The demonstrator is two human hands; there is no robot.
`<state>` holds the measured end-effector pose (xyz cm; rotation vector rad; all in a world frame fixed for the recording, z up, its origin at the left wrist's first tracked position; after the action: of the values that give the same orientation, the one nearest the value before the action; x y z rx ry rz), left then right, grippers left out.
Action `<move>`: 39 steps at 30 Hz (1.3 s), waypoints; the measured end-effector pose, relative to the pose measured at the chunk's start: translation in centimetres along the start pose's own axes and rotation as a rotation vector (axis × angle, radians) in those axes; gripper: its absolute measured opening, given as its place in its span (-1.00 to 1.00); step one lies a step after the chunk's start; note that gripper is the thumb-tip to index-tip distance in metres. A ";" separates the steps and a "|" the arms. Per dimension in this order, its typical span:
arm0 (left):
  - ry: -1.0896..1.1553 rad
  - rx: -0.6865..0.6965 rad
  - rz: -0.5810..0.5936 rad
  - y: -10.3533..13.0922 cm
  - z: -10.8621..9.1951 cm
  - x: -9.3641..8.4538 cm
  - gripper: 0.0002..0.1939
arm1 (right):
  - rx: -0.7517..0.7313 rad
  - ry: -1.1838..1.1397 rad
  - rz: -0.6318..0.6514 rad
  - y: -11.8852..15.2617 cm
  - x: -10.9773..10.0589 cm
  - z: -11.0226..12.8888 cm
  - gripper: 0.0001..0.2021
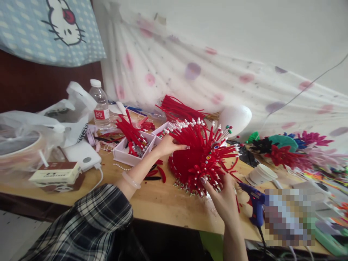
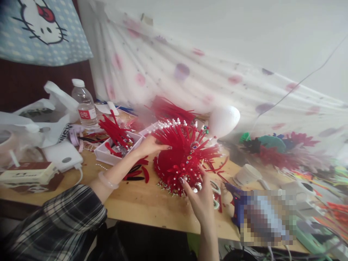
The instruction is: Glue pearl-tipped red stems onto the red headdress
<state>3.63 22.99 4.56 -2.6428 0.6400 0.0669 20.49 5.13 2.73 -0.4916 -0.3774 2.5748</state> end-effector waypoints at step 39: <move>0.012 0.051 0.094 1.1 -2.3 1.2 -0.72 | -0.007 -0.071 -0.055 1.3 -1.4 2.2 -0.37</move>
<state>4.05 20.68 6.03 -2.5653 0.7600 0.0615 20.18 2.94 4.58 -0.3876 -0.4194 2.5437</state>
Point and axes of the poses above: each hand's wrist, its own y-axis away from the middle knuckle, its own x-axis out of the palm, z = x × y, the point moved 9 cm from there along -y, towards the middle knuckle, and after that the axes turned 9 degrees about -y, right-handed, at the moved point
